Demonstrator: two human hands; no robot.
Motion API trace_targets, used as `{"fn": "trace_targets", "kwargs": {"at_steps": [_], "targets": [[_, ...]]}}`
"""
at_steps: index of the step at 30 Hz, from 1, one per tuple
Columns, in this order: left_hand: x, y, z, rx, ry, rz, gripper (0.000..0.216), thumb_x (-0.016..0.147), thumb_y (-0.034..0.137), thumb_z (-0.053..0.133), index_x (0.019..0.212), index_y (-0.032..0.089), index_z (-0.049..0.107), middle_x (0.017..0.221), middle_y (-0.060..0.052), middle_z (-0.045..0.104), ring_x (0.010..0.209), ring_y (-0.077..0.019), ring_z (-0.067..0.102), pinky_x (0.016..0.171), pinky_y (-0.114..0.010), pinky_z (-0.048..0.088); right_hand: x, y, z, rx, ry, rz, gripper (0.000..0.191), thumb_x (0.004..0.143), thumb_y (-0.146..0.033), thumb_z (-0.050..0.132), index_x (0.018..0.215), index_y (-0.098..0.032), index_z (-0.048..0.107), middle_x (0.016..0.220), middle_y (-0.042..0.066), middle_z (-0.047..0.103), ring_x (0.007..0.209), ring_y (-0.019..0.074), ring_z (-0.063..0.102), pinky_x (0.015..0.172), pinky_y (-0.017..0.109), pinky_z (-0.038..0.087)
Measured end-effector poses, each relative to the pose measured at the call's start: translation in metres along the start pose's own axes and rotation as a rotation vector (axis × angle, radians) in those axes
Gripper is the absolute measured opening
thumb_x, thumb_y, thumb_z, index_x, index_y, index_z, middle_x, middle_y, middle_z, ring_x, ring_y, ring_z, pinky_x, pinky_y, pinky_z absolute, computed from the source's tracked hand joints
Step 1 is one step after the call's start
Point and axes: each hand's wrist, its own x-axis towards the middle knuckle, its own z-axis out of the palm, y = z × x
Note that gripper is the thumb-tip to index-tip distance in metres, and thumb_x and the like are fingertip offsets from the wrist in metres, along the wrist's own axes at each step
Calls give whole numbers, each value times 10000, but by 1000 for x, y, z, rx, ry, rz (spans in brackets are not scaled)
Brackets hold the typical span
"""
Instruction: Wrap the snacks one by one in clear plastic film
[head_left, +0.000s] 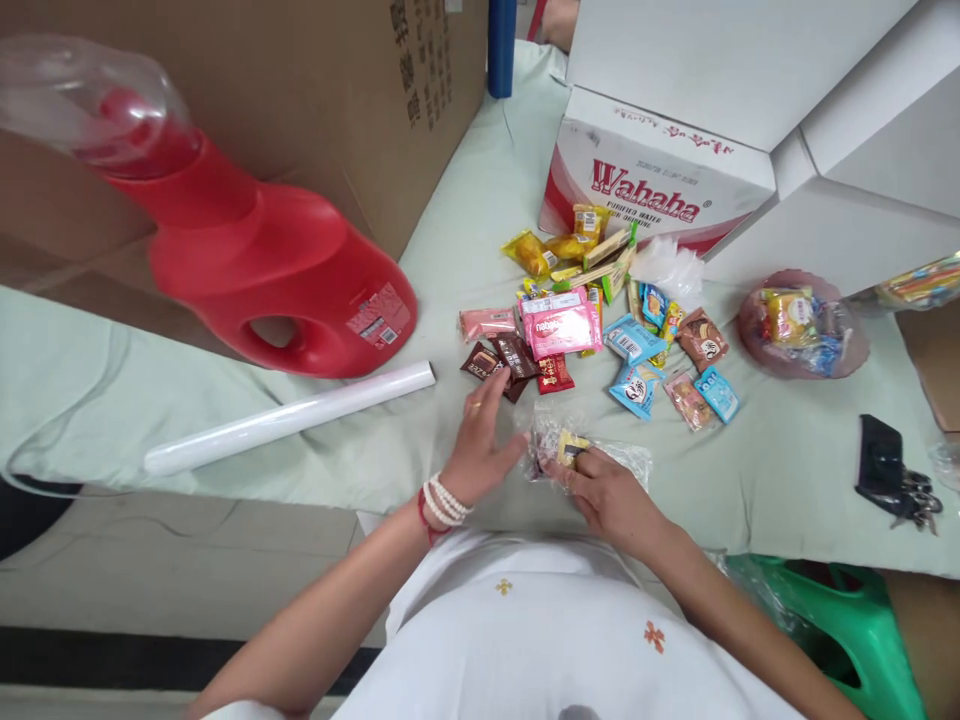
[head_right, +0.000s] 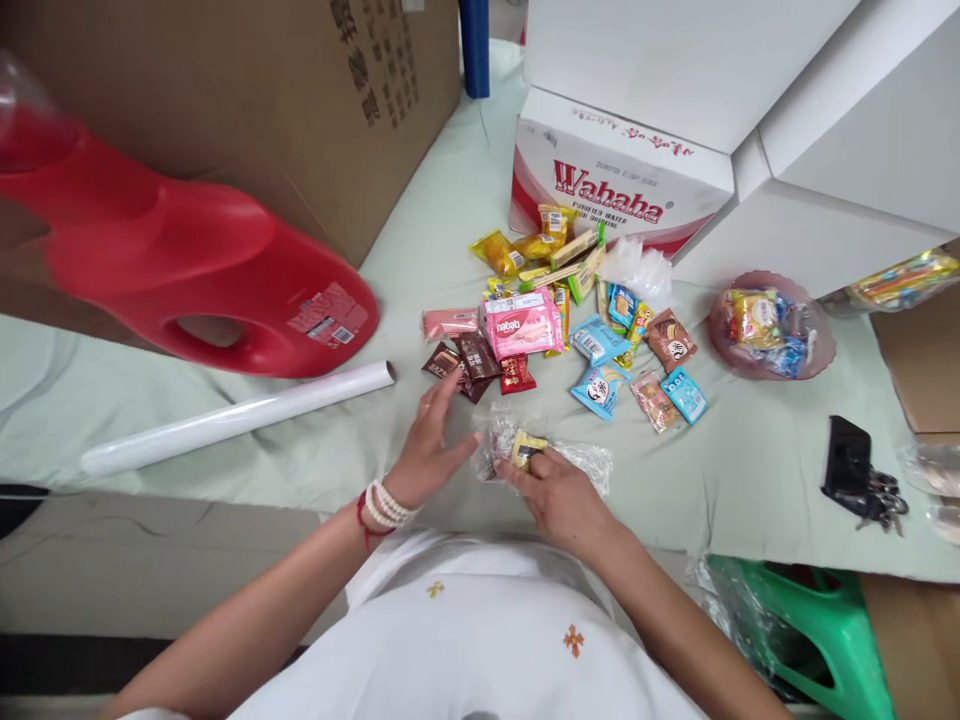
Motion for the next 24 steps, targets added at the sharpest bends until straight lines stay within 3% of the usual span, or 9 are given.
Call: {"fn": "trace_targets", "kwargs": {"at_steps": [3, 6, 9, 13, 16, 18, 20, 22, 24], "targets": [[20, 1, 6, -6, -220, 56, 963, 811, 283, 661, 1632, 193, 166, 1497, -126, 552, 1374, -319, 475, 1152, -510, 369, 1, 0, -2, 2, -23, 6, 543, 919, -45, 487, 1412, -236, 612, 841, 55, 553, 815, 213, 509, 755, 323, 486], [27, 3, 6, -43, -395, 112, 665, 797, 168, 618, 1450, 277, 557, 1096, -31, 754, 1173, -277, 588, 1105, -512, 394, 2, -1, -4, 53, -26, 9, 561, 888, -17, 507, 1379, -251, 645, 842, 49, 545, 839, 213, 516, 743, 310, 470], [18, -2, -7, -112, -373, 170, 347, 781, 78, 565, 952, 273, 797, 931, -28, 750, 1115, -249, 587, 1056, -464, 442, 3, -1, -5, 122, -9, 18, 574, 859, 13, 520, 1337, -262, 682, 829, 40, 526, 830, 207, 514, 744, 303, 464], [-7, -12, -34, -252, -322, 168, 254, 748, 49, 509, 640, 220, 663, 924, -50, 730, 1097, -236, 598, 989, -416, 501, 3, -1, -3, 188, 22, 52, 600, 847, 27, 511, 1349, -257, 676, 852, 48, 534, 833, 207, 520, 753, 306, 478], [-23, -11, -43, -338, -315, 60, 161, 785, 133, 510, 670, 204, 597, 1054, -69, 706, 1028, -227, 640, 914, -395, 533, 5, -2, -1, 204, 42, 62, 605, 833, 38, 505, 1339, -243, 684, 860, 58, 548, 846, 214, 524, 771, 322, 487], [-28, -5, -39, -320, -177, -142, 137, 857, 247, 512, 875, 194, 637, 1258, -110, 641, 963, -217, 661, 834, -387, 555, 6, -1, 1, 206, 37, 62, 598, 829, 40, 508, 1333, -226, 688, 859, 65, 554, 845, 218, 527, 766, 328, 485], [-27, 2, -30, -226, -70, -329, 359, 854, 365, 582, 1157, 175, 606, 1390, -164, 558, 820, -185, 658, 744, -376, 558, 6, -1, 1, 206, 29, 71, 595, 829, 41, 510, 1331, -224, 691, 857, 67, 552, 832, 218, 527, 750, 327, 480], [-24, 9, -25, -123, -109, -407, 494, 782, 395, 666, 1211, 158, 603, 1277, -156, 633, 713, -167, 620, 709, -362, 536, 6, 0, 1, 209, 28, 85, 598, 829, 44, 508, 1326, -230, 695, 849, 63, 537, 807, 211, 516, 731, 319, 473], [-20, 17, -25, -115, -246, -438, 313, 755, 367, 660, 994, 167, 684, 955, -73, 715, 679, -170, 593, 694, -330, 497, 5, 0, 1, 212, 25, 92, 603, 827, 48, 505, 1320, -240, 700, 840, 56, 520, 793, 205, 503, 726, 314, 467]]}}
